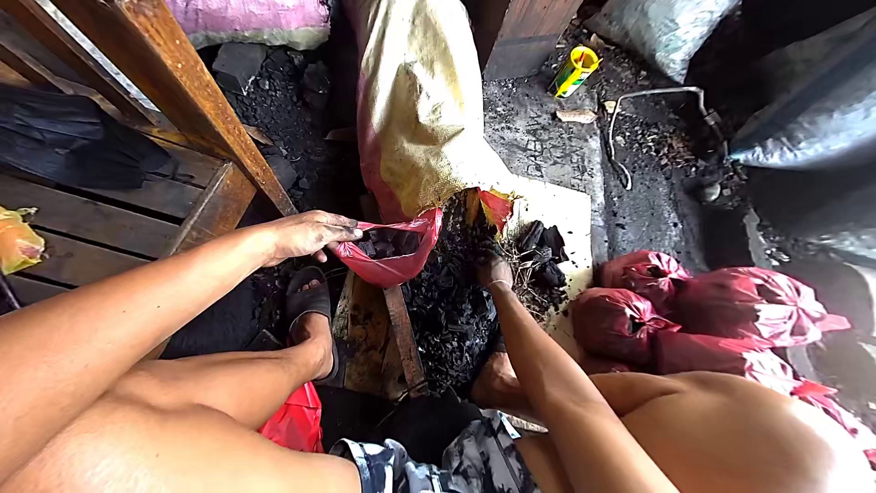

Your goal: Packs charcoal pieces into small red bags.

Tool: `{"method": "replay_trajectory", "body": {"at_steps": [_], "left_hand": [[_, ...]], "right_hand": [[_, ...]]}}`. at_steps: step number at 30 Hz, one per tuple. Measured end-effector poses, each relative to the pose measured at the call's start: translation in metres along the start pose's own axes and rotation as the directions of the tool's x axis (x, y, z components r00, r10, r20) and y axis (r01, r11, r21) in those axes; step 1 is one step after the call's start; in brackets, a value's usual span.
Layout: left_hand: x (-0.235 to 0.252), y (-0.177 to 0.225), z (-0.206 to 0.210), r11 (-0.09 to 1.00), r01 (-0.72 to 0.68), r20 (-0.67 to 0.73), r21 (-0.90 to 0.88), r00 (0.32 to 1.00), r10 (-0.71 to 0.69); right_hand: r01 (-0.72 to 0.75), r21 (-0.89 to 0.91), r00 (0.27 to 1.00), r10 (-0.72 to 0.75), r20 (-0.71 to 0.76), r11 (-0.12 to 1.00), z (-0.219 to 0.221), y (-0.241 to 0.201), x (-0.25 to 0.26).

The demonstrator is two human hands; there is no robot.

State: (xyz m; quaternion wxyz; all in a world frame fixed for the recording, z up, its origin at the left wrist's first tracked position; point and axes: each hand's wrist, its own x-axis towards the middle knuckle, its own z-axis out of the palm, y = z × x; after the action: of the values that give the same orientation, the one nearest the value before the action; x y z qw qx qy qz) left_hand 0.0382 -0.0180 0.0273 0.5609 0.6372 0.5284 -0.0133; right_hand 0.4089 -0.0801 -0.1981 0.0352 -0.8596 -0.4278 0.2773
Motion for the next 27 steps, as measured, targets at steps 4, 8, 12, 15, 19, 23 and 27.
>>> {"method": "replay_trajectory", "body": {"at_steps": [4, 8, 12, 15, 19, 23, 27], "left_hand": [[-0.001, 0.012, 0.004, 0.999, -0.022, 0.015, 0.03, 1.0, 0.022], [0.0, 0.007, 0.004, 0.999, -0.019, 0.023, 0.043, 1.0, 0.018], [0.001, 0.002, 0.003, 0.999, -0.022, 0.016, 0.031, 1.0, 0.022], [0.002, 0.003, 0.004, 0.999, -0.039, 0.016, 0.029, 0.999, 0.038], [0.0, 0.012, 0.006, 0.999, -0.021, 0.02, 0.035, 1.0, 0.02], [0.0, 0.015, 0.009, 0.997, -0.013, 0.037, 0.079, 0.999, 0.01], [0.002, 0.007, 0.008, 0.996, -0.019, 0.052, 0.091, 0.999, 0.015]], "right_hand": [[0.016, 0.139, 0.999, -0.01, -0.042, 0.99, 0.0, 0.004, 0.005], [0.072, 0.292, 0.99, -0.034, -0.136, 0.954, -0.039, -0.018, -0.003], [0.449, 0.422, 0.876, -0.296, -0.38, 0.787, -0.087, -0.05, -0.021], [0.743, 0.469, 0.661, -0.635, -0.4, 0.477, -0.097, -0.086, -0.038], [0.814, 0.201, 0.565, -0.823, -0.059, 0.545, -0.068, -0.135, -0.075], [0.755, -0.1, 0.641, -0.696, 0.324, 0.648, -0.029, -0.151, -0.086], [0.741, -0.105, 0.59, -0.57, 0.571, 0.663, -0.041, -0.149, -0.092]]}}
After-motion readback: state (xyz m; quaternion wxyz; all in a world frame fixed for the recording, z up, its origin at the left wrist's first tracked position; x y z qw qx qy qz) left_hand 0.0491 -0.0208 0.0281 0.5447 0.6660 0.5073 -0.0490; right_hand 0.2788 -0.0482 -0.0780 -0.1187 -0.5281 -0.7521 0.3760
